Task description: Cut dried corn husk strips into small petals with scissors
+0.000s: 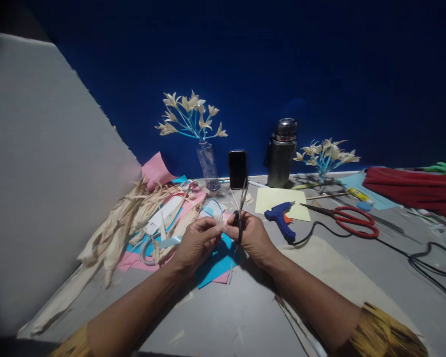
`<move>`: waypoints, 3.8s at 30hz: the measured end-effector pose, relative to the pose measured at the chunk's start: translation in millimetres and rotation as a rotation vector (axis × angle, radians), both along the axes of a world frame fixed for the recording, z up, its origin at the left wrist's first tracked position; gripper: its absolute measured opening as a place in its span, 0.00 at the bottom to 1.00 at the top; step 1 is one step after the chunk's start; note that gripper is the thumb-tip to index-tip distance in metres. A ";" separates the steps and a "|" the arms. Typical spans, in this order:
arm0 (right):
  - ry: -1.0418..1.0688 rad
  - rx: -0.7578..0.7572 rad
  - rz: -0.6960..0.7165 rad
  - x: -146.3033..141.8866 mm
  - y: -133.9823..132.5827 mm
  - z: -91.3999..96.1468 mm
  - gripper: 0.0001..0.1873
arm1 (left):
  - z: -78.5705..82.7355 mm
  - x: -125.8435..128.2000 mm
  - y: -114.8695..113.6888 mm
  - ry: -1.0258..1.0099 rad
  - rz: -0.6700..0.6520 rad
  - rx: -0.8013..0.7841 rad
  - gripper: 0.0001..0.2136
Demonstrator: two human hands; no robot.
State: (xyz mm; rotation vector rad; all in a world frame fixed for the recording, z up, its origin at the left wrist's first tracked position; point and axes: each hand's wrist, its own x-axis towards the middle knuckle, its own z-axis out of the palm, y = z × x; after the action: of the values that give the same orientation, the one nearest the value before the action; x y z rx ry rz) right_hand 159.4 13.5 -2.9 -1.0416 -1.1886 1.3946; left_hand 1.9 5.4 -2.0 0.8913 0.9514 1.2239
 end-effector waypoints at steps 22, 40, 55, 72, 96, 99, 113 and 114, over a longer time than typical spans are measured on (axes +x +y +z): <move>-0.130 0.026 0.116 8.1 2.7 -3.2 0.14 | 11.7 -5.1 1.5 -0.041 -0.082 -0.091 0.12; -0.267 -0.030 0.470 -2.9 -12.8 -8.6 0.23 | 19.4 -17.1 10.7 -0.015 0.116 0.055 0.12; -0.250 -0.180 0.482 -4.0 -16.5 -4.4 0.23 | 23.2 -18.9 11.1 -0.025 0.127 0.047 0.13; -0.032 0.017 -0.014 -3.9 -4.5 -4.6 0.23 | 4.4 -2.1 2.3 -0.117 -0.039 -0.026 0.14; -0.107 -0.064 0.081 6.2 1.4 -2.3 0.24 | 12.8 -7.7 1.3 0.051 -0.106 -0.062 0.07; -0.138 -0.065 0.229 -1.5 -5.2 -11.2 0.30 | 9.2 -9.6 5.5 0.035 0.038 -0.004 0.08; -0.098 -0.182 0.395 -13.9 -17.9 -16.2 0.33 | 8.3 -3.6 2.5 -0.013 0.096 -0.004 0.09; -0.106 -0.181 0.393 -13.7 -18.1 -16.1 0.32 | 8.2 -3.7 2.5 -0.022 0.092 -0.007 0.09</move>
State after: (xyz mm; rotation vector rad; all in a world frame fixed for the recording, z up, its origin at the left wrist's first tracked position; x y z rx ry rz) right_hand 145.7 -4.6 -19.0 -1.0530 -1.4195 1.7971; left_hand -1.8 7.9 6.2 0.8344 0.9876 1.3055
